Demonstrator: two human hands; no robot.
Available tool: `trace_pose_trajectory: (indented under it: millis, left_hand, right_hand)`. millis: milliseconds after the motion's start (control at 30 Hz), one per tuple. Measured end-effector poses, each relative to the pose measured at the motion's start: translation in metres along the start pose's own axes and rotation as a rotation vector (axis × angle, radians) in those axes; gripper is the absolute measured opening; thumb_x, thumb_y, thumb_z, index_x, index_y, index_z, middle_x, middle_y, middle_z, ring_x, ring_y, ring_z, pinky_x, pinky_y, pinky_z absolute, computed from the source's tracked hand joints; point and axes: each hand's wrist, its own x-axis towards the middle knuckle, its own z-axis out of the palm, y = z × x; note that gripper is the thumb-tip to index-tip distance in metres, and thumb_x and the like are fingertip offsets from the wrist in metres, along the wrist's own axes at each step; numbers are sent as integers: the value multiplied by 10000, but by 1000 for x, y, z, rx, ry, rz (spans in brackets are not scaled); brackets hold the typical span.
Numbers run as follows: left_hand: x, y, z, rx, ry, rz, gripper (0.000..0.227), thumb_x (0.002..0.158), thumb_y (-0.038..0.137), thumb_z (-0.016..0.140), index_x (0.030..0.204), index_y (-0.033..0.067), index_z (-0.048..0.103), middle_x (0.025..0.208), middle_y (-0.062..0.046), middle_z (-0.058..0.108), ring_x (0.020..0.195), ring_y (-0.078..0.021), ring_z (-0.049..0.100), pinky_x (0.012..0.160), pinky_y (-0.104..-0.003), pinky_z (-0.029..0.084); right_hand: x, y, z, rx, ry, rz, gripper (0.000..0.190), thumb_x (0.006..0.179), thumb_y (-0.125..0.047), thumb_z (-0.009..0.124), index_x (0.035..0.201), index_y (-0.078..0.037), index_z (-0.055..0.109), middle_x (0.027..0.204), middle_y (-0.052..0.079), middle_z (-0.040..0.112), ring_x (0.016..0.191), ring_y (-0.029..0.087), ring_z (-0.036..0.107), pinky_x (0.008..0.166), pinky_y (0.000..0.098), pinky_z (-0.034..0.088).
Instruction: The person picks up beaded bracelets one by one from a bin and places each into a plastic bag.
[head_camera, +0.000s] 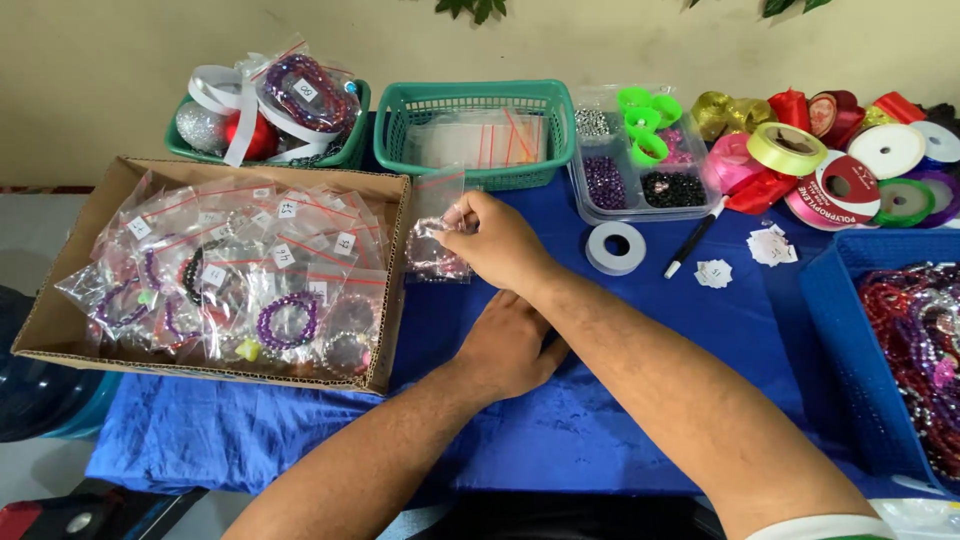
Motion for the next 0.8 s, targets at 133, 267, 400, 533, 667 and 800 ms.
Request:
trace_pose_trajectory:
  millis: [133, 267, 400, 533, 667, 800]
  left_hand:
    - [1, 0, 2, -2, -13, -15, 482, 899, 327, 672, 1289, 46, 641, 1335, -191, 589, 1293, -379, 497, 1127, -487, 363]
    - [2, 3, -1, 34, -7, -24, 520, 918, 383, 648, 1326, 61, 622, 1373, -178, 569, 1331, -372, 466, 1152, -498, 327]
    - [2, 8, -7, 207, 67, -68, 739, 889, 523, 637, 1401, 3, 523, 1455, -200, 484, 1408, -395, 356, 1190, -530, 216]
    - [4, 13, -13, 272, 52, -144, 853, 867, 614, 612, 1425, -13, 460, 1502, -205, 420, 1438, -413, 272, 1186, -549, 143]
    - [1, 8, -2, 302, 33, -152, 864, 906, 628, 581, 1443, -33, 434, 1517, -228, 403, 1446, -413, 276, 1190, -520, 170]
    - [-3, 11, -2, 230, 162, -53, 657, 927, 486, 649, 1322, -34, 575, 1359, -213, 570, 1309, -371, 481, 1102, -481, 369]
  right_hand:
    - [2, 10, 1, -161, 82, -211, 254, 862, -179, 845, 981, -31, 676, 902, 55, 715, 791, 150, 670, 689, 312, 560]
    - [-5, -10, -21, 278, -55, 125, 250, 908, -180, 741, 1087, -43, 634, 922, 35, 699, 728, 111, 646, 597, 280, 540]
    - [-9, 10, -58, 406, -60, 158, 299, 934, -174, 730, 1157, -10, 615, 940, 68, 677, 702, 103, 612, 586, 248, 499]
    - [-22, 15, -80, 261, -63, 243, 341, 925, -180, 732, 1192, -7, 609, 904, 67, 668, 694, 99, 626, 562, 255, 501]
    - [-23, 25, -79, 13, -48, 294, 416, 888, -178, 742, 1223, 3, 575, 878, 74, 708, 672, 124, 655, 537, 286, 521]
    - [-21, 33, -71, -160, -91, 341, 504, 863, -251, 754, 1241, 26, 569, 894, 146, 771, 719, 218, 721, 596, 371, 560]
